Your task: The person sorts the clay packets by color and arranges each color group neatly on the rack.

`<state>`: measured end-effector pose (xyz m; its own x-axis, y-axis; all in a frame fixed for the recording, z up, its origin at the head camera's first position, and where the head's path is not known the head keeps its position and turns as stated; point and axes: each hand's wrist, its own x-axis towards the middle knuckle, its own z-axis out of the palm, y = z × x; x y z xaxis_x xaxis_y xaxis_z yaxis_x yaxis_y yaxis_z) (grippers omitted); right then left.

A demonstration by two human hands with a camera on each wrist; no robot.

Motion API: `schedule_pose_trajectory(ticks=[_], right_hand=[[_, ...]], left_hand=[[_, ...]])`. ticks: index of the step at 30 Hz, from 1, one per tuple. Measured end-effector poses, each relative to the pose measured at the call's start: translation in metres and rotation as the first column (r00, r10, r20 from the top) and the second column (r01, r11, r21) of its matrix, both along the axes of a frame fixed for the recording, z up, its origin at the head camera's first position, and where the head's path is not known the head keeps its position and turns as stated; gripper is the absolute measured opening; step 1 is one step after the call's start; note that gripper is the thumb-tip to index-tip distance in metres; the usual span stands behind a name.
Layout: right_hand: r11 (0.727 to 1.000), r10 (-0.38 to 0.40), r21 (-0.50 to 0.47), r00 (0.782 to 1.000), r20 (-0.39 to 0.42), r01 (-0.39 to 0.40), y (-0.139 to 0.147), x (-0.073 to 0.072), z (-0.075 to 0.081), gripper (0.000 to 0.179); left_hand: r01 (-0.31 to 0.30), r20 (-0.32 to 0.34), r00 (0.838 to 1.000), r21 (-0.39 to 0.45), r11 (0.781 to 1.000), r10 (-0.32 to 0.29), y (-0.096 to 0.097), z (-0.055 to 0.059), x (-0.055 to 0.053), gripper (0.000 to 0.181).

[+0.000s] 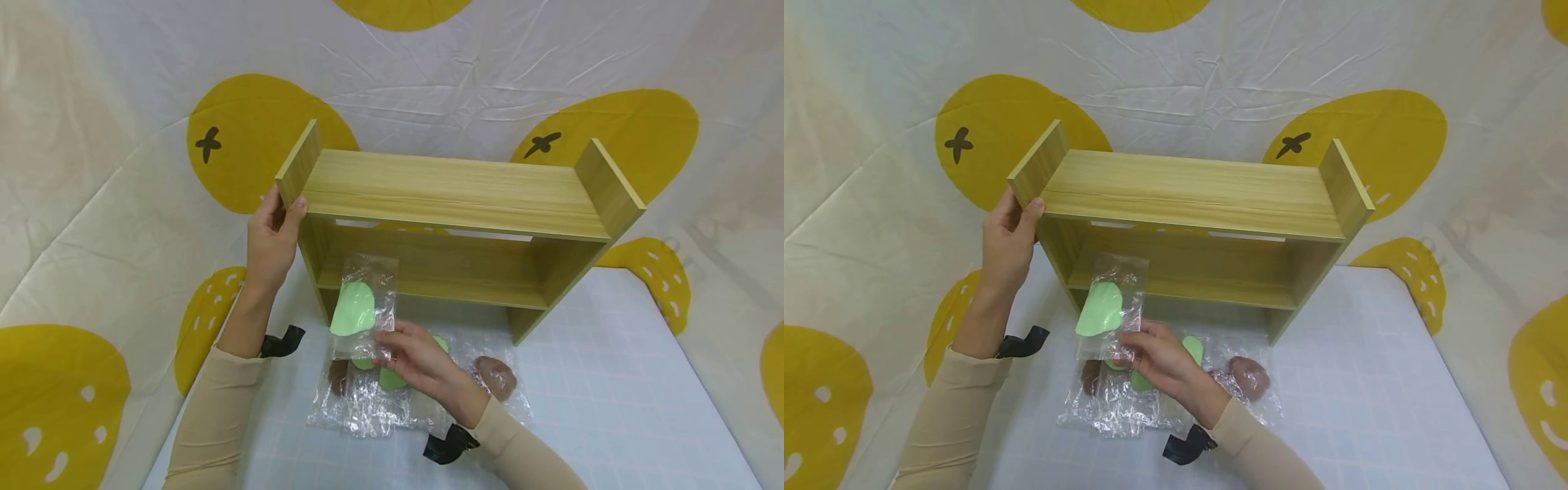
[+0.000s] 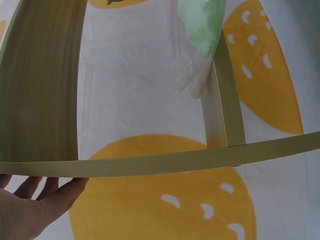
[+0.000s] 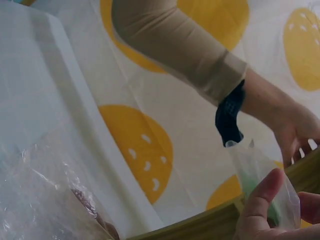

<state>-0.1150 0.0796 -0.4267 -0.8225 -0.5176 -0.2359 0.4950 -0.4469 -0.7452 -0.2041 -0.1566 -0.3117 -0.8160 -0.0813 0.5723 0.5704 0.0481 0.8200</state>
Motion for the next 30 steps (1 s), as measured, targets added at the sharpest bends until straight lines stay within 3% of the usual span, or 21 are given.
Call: schedule_pose_trajectory(ticks=[2,8,14,23,30], right_hand=[[1.000,0.023,0.006,1.000,-0.005,-0.023,0.000,0.000,0.001,0.008],[0.994,0.071,-0.088,0.997,0.036,-0.068,0.000,-0.001,0.004,0.064],[0.964,0.122,-0.251,0.986,0.110,-0.092,-0.001,-0.001,0.005,0.080],[0.941,0.159,-0.318,0.981,0.114,-0.116,-0.003,-0.005,0.007,0.082],[0.936,0.129,-0.338,0.989,0.075,-0.097,-0.008,-0.017,0.001,0.047]], left_hand=[[-0.002,-0.003,1.000,0.000,1.000,0.002,0.000,0.000,0.000,0.042],[-0.006,-0.003,1.000,-0.001,1.000,0.006,0.000,-0.001,-0.001,0.041],[-0.025,0.013,1.000,-0.013,1.000,0.025,-0.001,-0.003,-0.003,0.042],[-0.021,0.005,1.000,-0.017,1.000,0.021,-0.002,-0.003,-0.002,0.041],[-0.016,-0.001,1.000,-0.015,1.000,0.016,-0.001,-0.003,-0.002,0.041]])
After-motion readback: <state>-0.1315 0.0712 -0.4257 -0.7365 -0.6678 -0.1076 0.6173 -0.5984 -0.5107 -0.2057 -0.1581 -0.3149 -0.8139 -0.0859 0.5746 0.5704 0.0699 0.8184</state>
